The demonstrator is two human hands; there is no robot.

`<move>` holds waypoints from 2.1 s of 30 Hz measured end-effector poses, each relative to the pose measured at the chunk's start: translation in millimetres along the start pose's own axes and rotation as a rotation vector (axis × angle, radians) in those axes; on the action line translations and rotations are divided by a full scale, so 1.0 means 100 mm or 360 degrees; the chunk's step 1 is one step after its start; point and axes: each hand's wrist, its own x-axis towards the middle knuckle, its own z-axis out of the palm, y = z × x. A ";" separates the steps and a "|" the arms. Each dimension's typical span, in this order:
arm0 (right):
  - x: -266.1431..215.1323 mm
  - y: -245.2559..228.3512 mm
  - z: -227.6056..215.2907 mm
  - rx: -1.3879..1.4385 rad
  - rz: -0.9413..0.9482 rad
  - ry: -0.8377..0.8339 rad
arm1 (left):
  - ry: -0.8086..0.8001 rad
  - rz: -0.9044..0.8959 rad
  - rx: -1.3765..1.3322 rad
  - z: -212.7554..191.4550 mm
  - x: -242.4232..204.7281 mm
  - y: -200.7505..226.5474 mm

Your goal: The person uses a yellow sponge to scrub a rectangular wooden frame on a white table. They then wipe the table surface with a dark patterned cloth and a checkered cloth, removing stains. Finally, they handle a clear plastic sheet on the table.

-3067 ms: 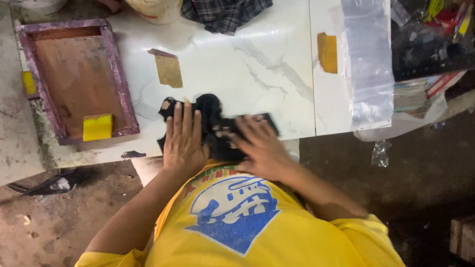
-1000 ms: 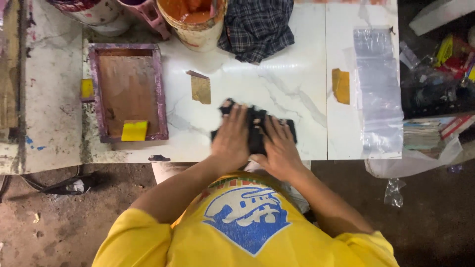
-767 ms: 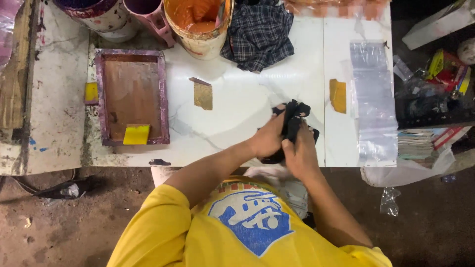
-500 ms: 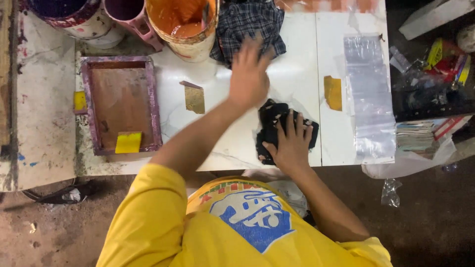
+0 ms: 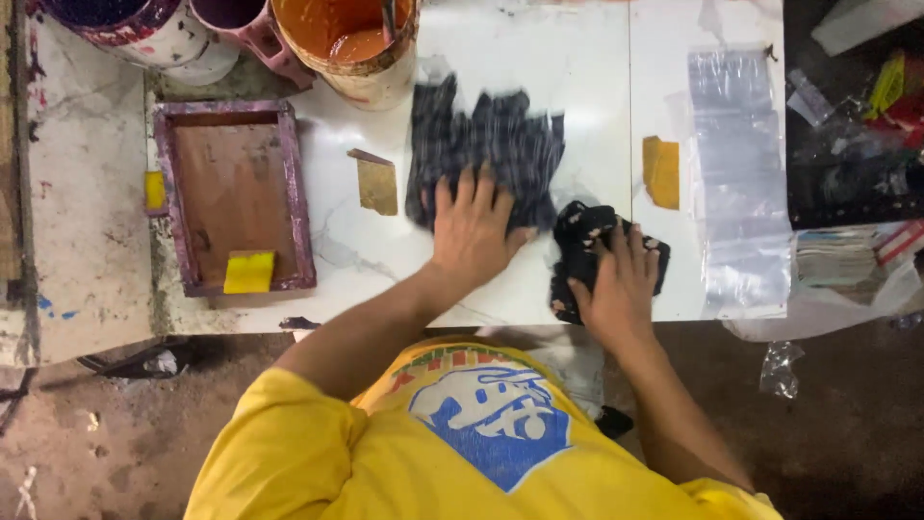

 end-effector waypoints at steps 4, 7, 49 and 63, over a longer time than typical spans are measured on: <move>-0.17 0.33 0.11 0.0013 0.0176 0.0164 | 0.0106 0.0050 0.0022 -0.17 0.12 -0.17; -0.28 0.66 0.34 0.0143 0.0244 0.0603 | 0.0058 0.0085 -0.0234 0.22 0.38 -0.05; -0.22 -0.77 -1.16 0.1797 0.0133 0.1452 | -0.0205 0.0020 -0.0249 -0.28 -0.76 -0.09; -0.46 -0.23 -0.85 0.1475 -0.0118 0.1424 | -0.0763 0.0381 -0.0406 -0.13 0.28 0.83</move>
